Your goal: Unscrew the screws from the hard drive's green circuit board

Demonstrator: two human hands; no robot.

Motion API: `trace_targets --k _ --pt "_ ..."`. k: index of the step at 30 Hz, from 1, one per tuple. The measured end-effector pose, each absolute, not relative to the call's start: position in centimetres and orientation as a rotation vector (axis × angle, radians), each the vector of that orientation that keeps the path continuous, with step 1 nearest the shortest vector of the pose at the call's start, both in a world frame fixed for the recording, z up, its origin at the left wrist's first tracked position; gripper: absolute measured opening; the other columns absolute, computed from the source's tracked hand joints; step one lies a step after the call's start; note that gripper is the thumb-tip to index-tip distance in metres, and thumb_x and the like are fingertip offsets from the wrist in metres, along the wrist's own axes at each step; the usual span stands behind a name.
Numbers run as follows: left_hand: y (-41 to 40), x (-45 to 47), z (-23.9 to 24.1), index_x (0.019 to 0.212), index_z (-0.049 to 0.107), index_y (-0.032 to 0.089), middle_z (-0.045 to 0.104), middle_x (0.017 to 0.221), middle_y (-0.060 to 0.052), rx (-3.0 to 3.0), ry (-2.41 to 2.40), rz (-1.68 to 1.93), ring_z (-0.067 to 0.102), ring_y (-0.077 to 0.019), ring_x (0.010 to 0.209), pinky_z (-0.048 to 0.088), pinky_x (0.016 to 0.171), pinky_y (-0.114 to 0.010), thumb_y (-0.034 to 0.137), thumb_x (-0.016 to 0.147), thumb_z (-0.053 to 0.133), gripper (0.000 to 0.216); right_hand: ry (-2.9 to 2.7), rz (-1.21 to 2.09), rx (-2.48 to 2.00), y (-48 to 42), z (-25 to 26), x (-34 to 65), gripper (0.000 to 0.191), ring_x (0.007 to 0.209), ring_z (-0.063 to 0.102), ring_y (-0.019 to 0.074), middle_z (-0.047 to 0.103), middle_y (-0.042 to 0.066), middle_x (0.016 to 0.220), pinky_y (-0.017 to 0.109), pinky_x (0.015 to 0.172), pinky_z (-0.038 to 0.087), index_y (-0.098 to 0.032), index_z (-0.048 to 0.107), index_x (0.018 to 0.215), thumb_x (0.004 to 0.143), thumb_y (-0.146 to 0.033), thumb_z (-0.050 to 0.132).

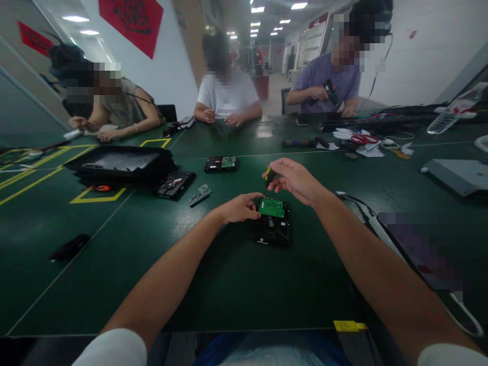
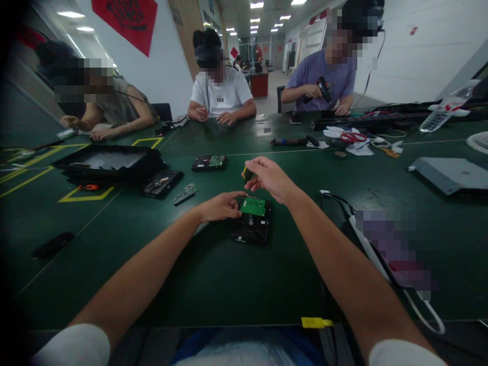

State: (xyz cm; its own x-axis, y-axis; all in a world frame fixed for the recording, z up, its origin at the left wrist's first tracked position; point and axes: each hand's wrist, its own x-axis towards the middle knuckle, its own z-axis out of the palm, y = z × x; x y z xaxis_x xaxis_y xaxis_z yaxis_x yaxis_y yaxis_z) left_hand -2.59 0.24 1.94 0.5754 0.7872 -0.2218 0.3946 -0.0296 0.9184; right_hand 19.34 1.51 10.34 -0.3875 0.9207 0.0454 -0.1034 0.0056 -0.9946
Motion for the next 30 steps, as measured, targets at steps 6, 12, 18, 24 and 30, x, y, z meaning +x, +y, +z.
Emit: trace_targets --k 6,12,18,24,30 --pt "0.48 -2.69 1.79 0.157 0.037 0.016 0.055 0.072 0.008 1.653 0.998 0.415 0.047 -0.0081 0.052 0.031 0.046 -0.020 0.025 0.081 0.075 0.085 -1.483 1.462 -0.905 1.52 10.38 19.36 0.013 0.059 0.063 0.0092 0.072 0.006 0.095 0.019 0.047 0.045 -0.020 0.069 0.099 0.099 -0.029 0.060" --pt "0.50 -2.71 1.71 0.157 0.036 0.015 0.057 0.073 0.008 1.641 0.998 0.411 0.046 -0.0071 0.052 0.029 0.047 -0.019 0.025 0.081 0.075 0.086 -1.441 1.514 -0.875 1.64 10.15 19.12 0.020 0.066 0.070 0.0148 0.075 0.012 0.106 0.027 0.057 0.055 -0.018 0.065 0.101 0.103 -0.031 0.050" --pt "0.45 -2.67 1.75 0.156 0.037 0.016 0.055 0.071 0.008 1.625 0.992 0.420 0.046 -0.0074 0.050 0.028 0.047 -0.020 0.024 0.080 0.075 0.086 -1.479 1.421 -0.938 1.57 10.29 19.22 0.013 0.060 0.065 0.0101 0.074 0.007 0.096 0.020 0.049 0.047 -0.019 0.067 0.100 0.100 -0.029 0.059" --pt "0.45 -2.68 1.88 0.156 0.038 0.015 0.055 0.071 0.008 1.647 0.990 0.408 0.047 -0.0074 0.051 0.028 0.047 -0.020 0.024 0.080 0.075 0.085 -1.493 1.389 -0.936 1.48 10.37 19.22 0.014 0.059 0.064 0.0084 0.071 0.004 0.091 0.018 0.047 0.046 -0.019 0.070 0.101 0.100 -0.030 0.061" --pt "0.48 -2.75 1.69 0.155 0.039 0.016 0.054 0.071 0.009 1.650 0.988 0.416 0.047 -0.0078 0.051 0.029 0.047 -0.020 0.025 0.080 0.075 0.084 -1.395 1.493 -0.902 1.49 10.40 19.18 0.012 0.067 0.073 0.0143 0.076 0.009 0.102 0.026 0.060 0.059 -0.018 0.062 0.096 0.101 -0.029 0.059"
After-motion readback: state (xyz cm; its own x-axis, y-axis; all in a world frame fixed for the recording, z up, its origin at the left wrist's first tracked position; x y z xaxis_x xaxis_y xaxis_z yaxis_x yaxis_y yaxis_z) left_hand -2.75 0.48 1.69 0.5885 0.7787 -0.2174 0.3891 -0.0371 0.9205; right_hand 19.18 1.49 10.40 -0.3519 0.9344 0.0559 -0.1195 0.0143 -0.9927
